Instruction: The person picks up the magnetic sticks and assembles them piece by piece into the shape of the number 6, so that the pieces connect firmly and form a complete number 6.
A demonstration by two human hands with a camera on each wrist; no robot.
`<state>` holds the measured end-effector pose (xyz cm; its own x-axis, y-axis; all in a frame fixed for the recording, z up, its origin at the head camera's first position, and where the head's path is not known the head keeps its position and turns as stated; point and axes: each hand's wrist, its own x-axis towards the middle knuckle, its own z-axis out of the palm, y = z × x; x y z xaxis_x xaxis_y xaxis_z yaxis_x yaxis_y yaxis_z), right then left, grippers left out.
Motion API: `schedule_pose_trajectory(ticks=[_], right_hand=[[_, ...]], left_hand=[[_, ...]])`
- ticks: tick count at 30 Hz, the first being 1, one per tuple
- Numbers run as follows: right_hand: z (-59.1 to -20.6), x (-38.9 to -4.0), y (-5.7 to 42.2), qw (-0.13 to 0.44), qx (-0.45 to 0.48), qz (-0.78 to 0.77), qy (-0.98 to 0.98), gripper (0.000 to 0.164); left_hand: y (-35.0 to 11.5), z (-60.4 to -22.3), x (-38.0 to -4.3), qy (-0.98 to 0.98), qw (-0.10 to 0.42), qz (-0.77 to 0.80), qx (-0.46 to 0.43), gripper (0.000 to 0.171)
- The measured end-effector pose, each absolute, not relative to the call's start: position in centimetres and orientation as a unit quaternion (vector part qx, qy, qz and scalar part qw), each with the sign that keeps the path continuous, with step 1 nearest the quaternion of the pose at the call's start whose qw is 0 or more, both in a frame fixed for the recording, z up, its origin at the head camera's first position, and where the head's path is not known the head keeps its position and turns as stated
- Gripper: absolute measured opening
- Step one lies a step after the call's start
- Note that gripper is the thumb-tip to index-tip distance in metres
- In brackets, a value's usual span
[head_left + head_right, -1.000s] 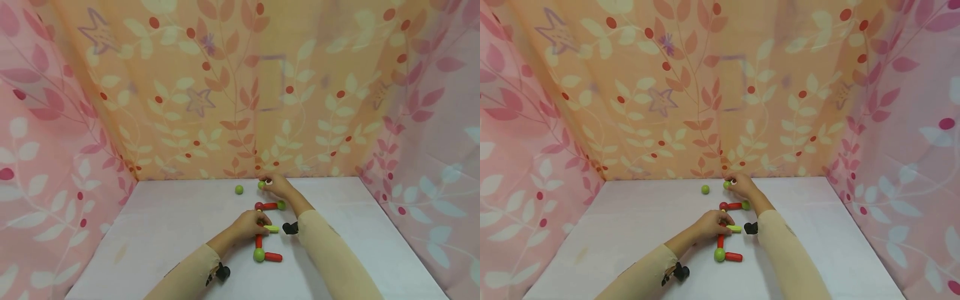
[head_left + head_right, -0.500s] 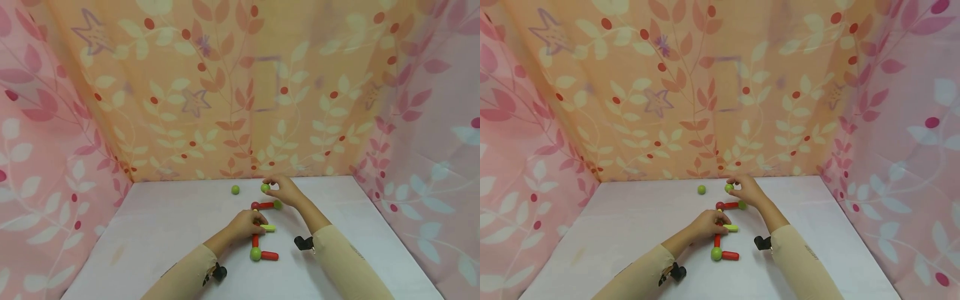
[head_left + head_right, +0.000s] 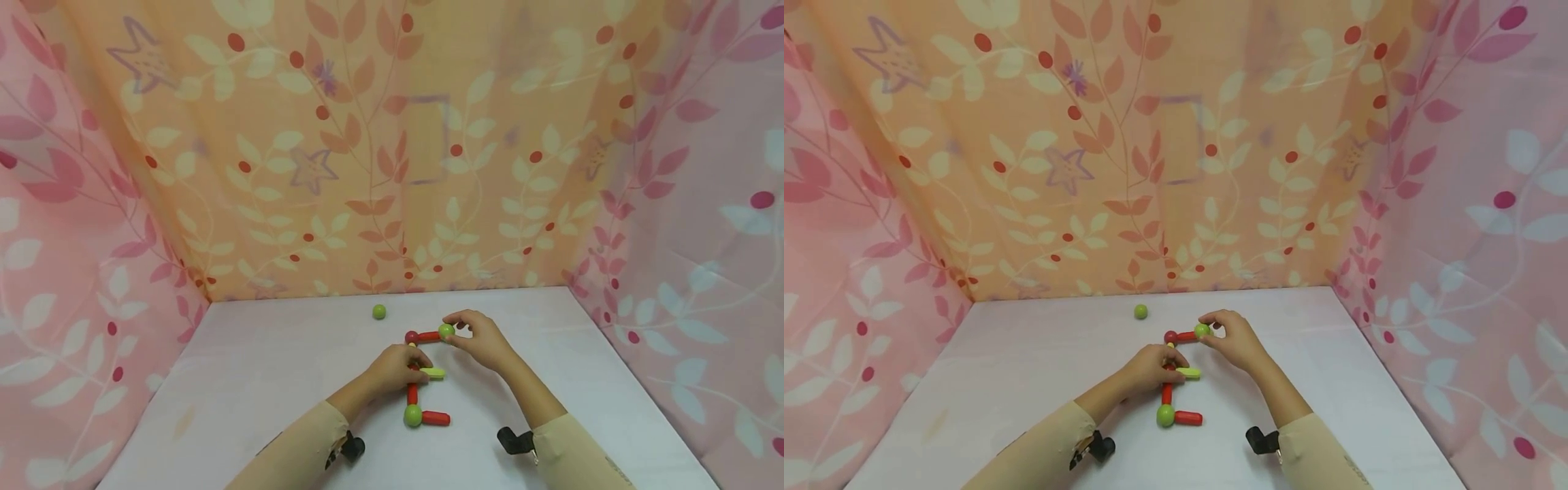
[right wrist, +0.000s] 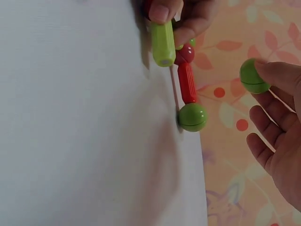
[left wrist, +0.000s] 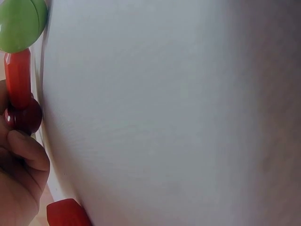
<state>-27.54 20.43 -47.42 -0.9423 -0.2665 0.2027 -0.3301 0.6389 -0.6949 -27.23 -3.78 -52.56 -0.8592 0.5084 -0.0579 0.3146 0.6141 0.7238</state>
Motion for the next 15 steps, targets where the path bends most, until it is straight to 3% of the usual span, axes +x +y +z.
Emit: schedule_pose_trajectory(ticks=[15], right_hand=[[-50.2,-24.2,21.2,0.013,0.110,0.427,-0.897,0.035]], left_hand=[[-4.0,-52.5,-27.0,0.878,0.144,0.398,0.224,0.014]])
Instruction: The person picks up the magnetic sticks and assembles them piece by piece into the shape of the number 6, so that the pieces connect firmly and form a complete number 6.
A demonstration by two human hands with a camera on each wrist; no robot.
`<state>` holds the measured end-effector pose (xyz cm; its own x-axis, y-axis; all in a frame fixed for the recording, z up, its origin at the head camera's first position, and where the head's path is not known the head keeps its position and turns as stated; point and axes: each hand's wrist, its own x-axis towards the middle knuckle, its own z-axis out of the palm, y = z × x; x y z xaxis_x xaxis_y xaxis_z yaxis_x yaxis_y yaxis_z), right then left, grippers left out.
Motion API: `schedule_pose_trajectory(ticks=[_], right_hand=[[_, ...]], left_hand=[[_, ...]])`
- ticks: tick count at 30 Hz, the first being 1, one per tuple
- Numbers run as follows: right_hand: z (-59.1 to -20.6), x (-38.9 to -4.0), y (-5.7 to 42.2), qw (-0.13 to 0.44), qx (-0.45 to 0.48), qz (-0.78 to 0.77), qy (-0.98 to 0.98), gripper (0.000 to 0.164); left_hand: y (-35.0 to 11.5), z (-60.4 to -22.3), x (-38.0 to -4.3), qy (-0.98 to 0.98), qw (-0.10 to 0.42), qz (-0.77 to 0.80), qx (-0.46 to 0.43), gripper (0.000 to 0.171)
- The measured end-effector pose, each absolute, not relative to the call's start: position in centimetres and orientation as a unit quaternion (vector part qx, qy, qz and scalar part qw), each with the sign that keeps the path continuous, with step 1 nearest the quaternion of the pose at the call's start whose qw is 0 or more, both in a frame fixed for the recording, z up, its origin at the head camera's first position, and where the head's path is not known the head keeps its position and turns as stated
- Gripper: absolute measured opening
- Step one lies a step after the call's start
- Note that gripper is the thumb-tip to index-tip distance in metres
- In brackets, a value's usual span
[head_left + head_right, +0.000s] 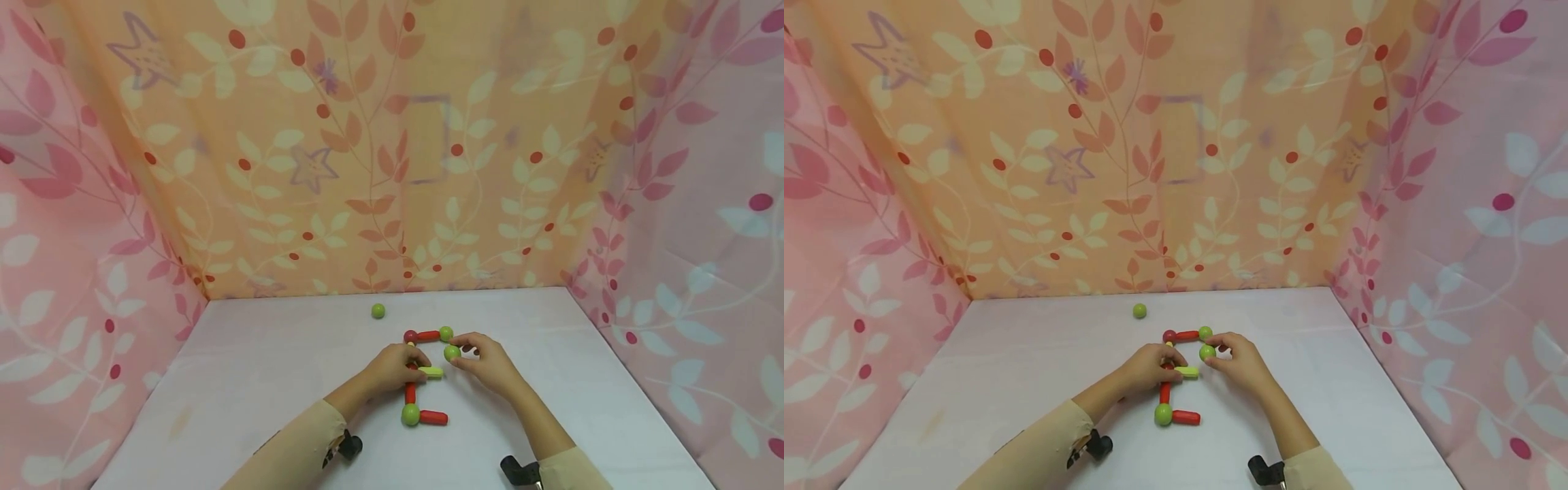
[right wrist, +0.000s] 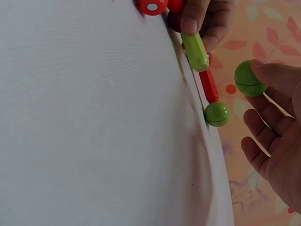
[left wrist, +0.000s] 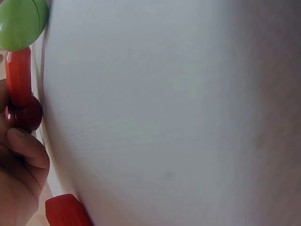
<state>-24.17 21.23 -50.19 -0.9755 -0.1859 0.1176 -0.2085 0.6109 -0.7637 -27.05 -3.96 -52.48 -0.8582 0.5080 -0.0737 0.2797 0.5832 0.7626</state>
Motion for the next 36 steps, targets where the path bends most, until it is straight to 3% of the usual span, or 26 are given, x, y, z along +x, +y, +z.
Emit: schedule_pose_trajectory(ticks=[13,36], right_hand=[[-52.1,-22.9,21.2,-0.066,0.061,0.489,-0.868,0.035],[-53.8,-23.1,21.2,-0.064,0.081,0.472,-0.876,0.035]], left_hand=[[-4.0,-52.4,-26.9,0.878,0.144,0.398,0.223,0.015],[-4.0,-52.1,-26.8,0.873,0.149,0.409,0.221,0.014]])
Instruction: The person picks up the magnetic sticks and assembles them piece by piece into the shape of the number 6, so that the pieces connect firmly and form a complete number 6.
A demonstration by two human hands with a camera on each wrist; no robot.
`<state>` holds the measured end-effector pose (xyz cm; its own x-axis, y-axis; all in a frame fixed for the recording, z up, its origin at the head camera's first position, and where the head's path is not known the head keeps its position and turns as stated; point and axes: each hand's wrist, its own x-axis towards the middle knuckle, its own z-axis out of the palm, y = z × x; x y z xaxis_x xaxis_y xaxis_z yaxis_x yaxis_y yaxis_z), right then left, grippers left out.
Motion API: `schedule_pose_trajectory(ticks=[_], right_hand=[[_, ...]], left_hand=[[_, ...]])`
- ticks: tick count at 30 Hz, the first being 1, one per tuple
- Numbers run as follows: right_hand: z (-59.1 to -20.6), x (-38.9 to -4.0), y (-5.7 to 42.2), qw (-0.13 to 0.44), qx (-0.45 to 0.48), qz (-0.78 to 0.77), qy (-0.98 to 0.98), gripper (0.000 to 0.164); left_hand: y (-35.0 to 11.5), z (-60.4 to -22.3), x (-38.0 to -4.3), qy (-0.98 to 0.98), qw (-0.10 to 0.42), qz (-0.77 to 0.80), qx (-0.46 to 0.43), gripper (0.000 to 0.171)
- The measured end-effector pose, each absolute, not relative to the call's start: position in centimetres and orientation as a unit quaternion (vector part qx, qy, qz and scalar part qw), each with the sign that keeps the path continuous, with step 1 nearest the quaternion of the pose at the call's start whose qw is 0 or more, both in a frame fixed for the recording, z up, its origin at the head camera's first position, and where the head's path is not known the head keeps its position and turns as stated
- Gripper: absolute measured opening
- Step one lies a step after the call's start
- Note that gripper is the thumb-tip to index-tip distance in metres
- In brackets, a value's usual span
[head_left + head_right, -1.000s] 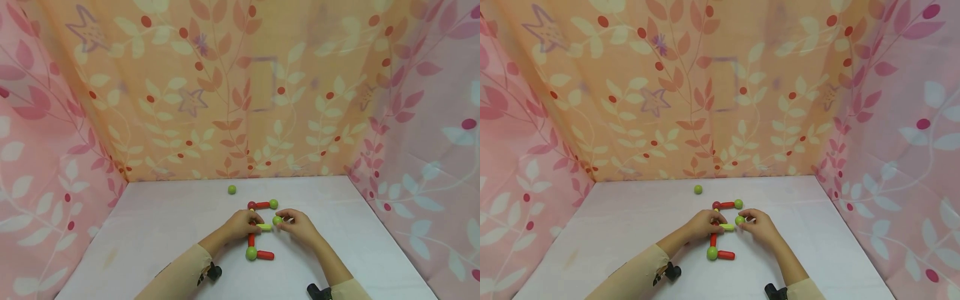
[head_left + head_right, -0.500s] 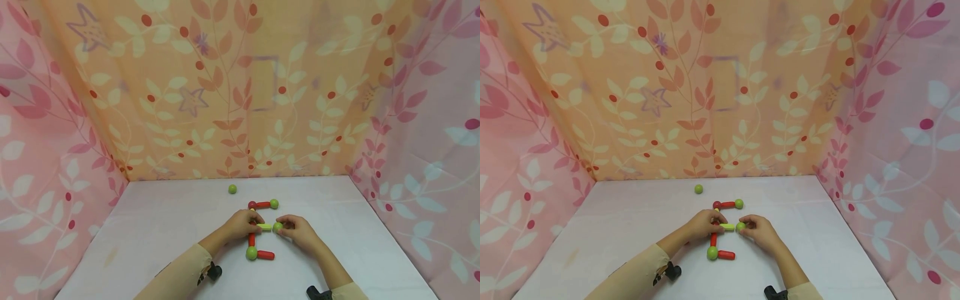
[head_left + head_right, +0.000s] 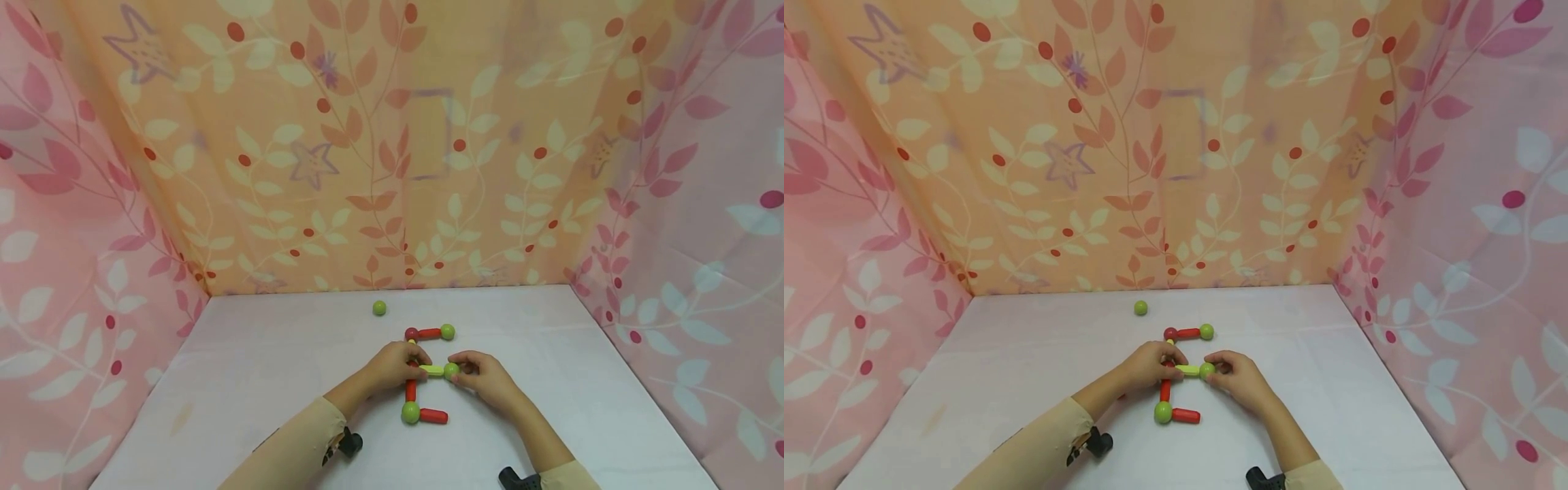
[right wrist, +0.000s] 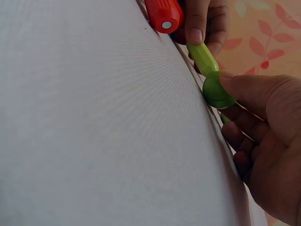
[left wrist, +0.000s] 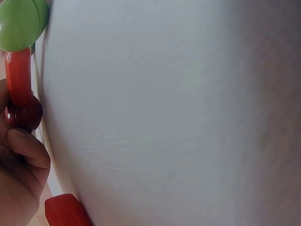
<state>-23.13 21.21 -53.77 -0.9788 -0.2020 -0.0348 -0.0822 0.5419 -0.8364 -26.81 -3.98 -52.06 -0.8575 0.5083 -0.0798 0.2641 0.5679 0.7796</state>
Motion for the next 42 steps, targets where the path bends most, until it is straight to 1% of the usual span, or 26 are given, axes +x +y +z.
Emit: schedule_pose_trajectory(ticks=[6,22,28,37,42], right_hand=[[-54.0,-23.2,21.5,0.065,-0.082,-0.471,0.876,0.040],[-53.9,-23.2,21.4,0.060,-0.095,-0.470,0.875,0.038],[-54.2,-23.1,21.7,0.064,-0.098,-0.470,0.875,0.038],[-54.2,-23.1,21.7,0.065,-0.098,-0.477,0.871,0.041],[-54.4,-23.1,21.6,0.065,-0.099,-0.478,0.870,0.040]], left_hand=[[-3.9,-52.0,-26.9,0.874,0.156,0.404,0.221,0.014],[-4.0,-51.4,-27.5,0.881,0.163,0.383,0.223,0.014],[-4.1,-50.5,-27.0,0.884,0.150,0.392,0.205,0.021],[-6.6,-47.4,-25.3,0.881,0.134,0.404,0.207,0.027],[-9.2,-46.8,-24.2,0.883,0.128,0.409,0.190,0.025]])
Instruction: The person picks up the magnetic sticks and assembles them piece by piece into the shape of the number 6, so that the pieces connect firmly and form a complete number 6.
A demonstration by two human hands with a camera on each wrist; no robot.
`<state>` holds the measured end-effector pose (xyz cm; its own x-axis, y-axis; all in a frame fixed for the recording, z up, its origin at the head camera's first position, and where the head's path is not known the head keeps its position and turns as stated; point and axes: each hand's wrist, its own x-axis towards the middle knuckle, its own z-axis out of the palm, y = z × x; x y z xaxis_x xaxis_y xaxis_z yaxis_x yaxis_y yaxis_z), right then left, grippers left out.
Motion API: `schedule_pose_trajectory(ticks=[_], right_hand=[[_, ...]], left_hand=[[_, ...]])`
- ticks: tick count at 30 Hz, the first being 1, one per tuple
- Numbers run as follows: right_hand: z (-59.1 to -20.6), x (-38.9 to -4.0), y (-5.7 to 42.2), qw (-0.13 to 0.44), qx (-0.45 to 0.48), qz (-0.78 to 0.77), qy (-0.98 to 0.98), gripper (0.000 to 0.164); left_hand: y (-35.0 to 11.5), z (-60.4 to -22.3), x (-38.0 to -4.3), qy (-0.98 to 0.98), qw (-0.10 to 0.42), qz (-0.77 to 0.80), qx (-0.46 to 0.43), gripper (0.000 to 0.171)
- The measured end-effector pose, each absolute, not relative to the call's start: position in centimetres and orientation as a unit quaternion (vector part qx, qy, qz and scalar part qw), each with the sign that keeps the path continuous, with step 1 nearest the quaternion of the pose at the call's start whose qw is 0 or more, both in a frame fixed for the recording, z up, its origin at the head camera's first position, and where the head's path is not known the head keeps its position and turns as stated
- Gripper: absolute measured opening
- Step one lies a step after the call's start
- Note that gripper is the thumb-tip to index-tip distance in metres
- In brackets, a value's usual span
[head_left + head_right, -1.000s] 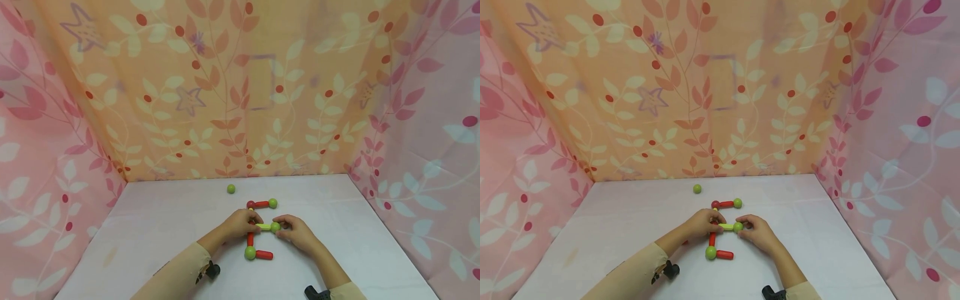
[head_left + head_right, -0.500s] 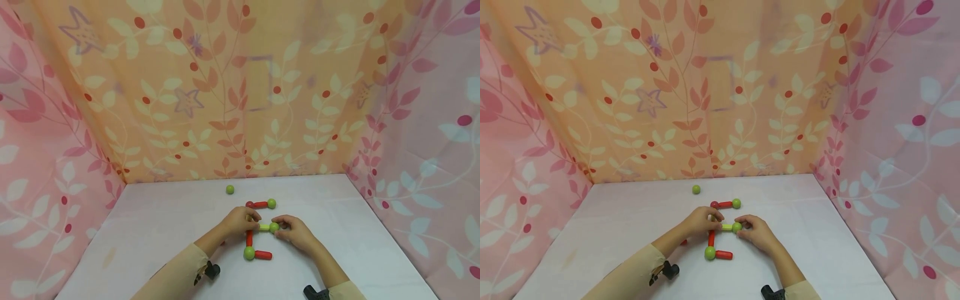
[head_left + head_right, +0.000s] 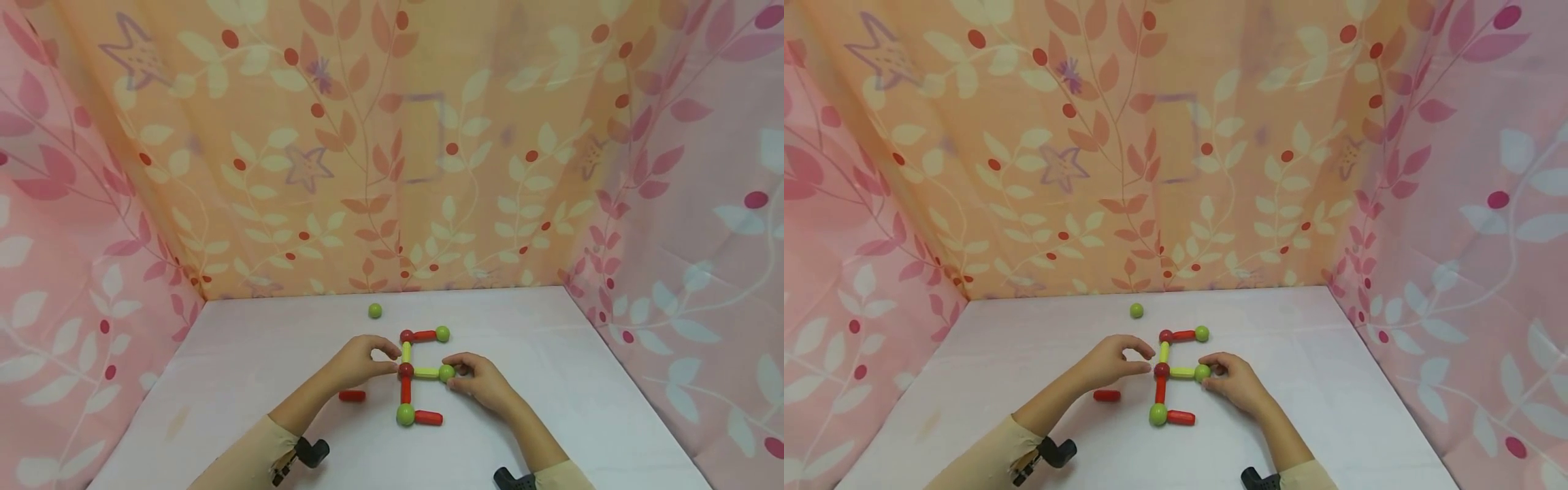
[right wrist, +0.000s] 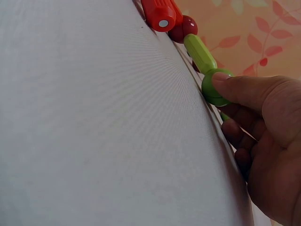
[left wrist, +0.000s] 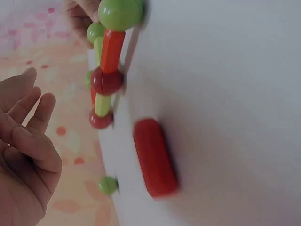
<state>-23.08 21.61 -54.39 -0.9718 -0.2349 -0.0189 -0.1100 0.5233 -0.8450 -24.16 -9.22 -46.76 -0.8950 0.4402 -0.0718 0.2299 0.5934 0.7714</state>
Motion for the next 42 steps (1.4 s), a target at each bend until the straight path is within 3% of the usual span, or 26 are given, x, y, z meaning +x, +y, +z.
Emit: schedule_pose_trajectory(ticks=[18,30,42], right_hand=[[-54.3,-22.8,21.6,0.061,-0.099,-0.481,0.869,0.039],[-54.4,-22.9,21.5,0.064,-0.100,-0.474,0.872,0.040],[-54.1,-22.8,21.5,0.063,-0.089,-0.474,0.874,0.040]], left_hand=[[-16.7,-49.3,-21.1,0.897,0.118,0.401,0.143,0.034],[-17.8,-51.7,-21.3,0.886,0.169,0.415,0.115,0.036],[-17.5,-52.5,-21.9,0.899,0.155,0.386,0.134,0.027]])
